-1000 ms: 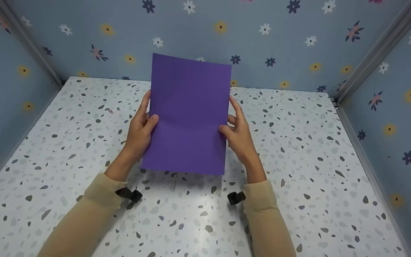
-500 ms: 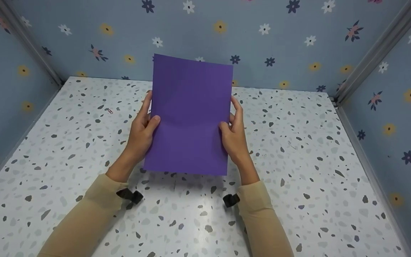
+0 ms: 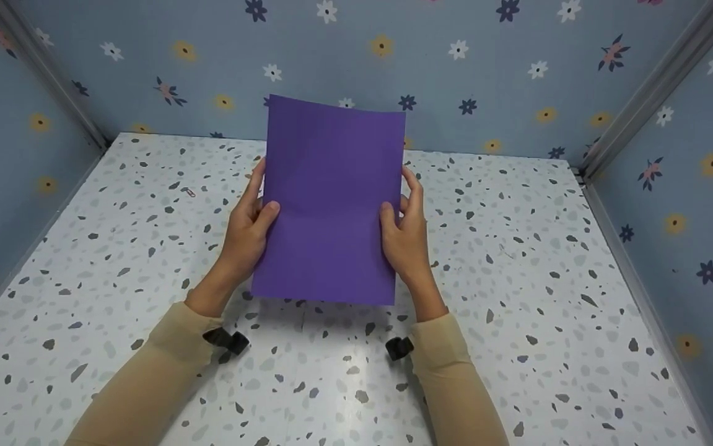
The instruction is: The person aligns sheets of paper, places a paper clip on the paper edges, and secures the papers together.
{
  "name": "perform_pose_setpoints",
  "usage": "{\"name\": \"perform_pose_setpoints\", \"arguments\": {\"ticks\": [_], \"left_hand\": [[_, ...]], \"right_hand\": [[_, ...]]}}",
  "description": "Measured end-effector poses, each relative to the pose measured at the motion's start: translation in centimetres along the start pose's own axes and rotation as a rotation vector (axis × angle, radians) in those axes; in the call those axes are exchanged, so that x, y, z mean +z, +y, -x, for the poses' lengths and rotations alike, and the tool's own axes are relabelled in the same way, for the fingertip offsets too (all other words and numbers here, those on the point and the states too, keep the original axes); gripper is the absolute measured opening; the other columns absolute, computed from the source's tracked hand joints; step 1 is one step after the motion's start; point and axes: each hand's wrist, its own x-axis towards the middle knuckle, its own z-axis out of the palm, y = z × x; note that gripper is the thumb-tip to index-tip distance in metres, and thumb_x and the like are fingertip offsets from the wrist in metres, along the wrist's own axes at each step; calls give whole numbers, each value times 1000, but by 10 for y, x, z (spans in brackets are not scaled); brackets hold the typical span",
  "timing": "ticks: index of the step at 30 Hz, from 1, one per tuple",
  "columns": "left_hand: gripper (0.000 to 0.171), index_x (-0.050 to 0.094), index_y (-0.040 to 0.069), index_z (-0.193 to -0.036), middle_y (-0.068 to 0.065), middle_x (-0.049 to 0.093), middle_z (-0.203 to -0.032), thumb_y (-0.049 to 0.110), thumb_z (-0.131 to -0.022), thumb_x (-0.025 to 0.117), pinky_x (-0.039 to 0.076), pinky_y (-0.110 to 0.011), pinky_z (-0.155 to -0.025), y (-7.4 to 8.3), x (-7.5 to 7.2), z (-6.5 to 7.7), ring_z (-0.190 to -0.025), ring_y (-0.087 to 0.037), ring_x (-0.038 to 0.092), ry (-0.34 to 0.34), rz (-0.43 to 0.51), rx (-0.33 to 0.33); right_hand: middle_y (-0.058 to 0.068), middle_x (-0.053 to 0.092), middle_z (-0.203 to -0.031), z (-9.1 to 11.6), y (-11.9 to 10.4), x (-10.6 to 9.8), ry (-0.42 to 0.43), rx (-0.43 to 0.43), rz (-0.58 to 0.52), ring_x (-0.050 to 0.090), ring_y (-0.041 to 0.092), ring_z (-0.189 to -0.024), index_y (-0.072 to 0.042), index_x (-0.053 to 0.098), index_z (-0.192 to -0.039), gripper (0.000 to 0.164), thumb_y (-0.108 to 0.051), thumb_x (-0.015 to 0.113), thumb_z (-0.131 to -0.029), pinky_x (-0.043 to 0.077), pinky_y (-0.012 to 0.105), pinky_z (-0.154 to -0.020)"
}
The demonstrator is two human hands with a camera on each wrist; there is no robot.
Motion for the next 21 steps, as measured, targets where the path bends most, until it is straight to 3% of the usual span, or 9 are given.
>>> {"name": "perform_pose_setpoints", "arguments": {"ticks": [4, 8, 11, 15, 18, 21], "left_hand": [[65, 21, 30, -171, 11, 28, -173, 13, -114, 47, 49, -32, -87, 1, 0, 1, -98, -17, 63, 3, -19, 1], [65, 22, 31, -171, 8, 36, -170, 14, -113, 47, 47, -32, -78, 1, 0, 1, -74, -17, 51, 7, -34, 2], [65, 22, 31, -171, 9, 36, -170, 14, -113, 48, 46, -32, -79, 1, 0, 1, -74, -17, 49, 6, -33, -4], [66, 21, 31, -171, 12, 29, -172, 13, -113, 47, 49, -32, -88, 2, 1, 1, -102, -16, 62, -1, -9, -21], [66, 20, 32, -171, 12, 28, -173, 13, -113, 46, 51, -34, -93, 1, 1, 1, -120, -15, 62, -5, 12, -46], [67, 20, 34, -171, 11, 32, -172, 13, -113, 46, 54, -35, -93, 2, 0, 1, -124, -17, 64, -11, 38, -76]], "right_hand": [[18, 65, -138, 0, 1, 1, 5, -30, 24, 74, 27, -105, -19, 21, -169, 63, -14, 48, -113, 61, 34, -79], [18, 67, -137, -1, 2, 1, 16, -53, 45, 74, 25, -104, -18, 23, -169, 63, -12, 50, -113, 61, 33, -79], [19, 67, -136, -1, 1, 2, 26, -61, 50, 73, 24, -105, -18, 25, -168, 62, -10, 49, -113, 60, 32, -80], [20, 68, -136, -1, 2, 2, 36, -68, 55, 74, 23, -105, -18, 26, -168, 61, -9, 50, -112, 60, 32, -80], [20, 68, -136, -1, 3, 2, 42, -73, 61, 74, 23, -104, -18, 27, -168, 62, -7, 50, -112, 60, 32, -79], [19, 68, -135, 0, 2, 2, 44, -79, 64, 74, 23, -103, -19, 27, -168, 62, -6, 50, -112, 60, 32, -78]]}}
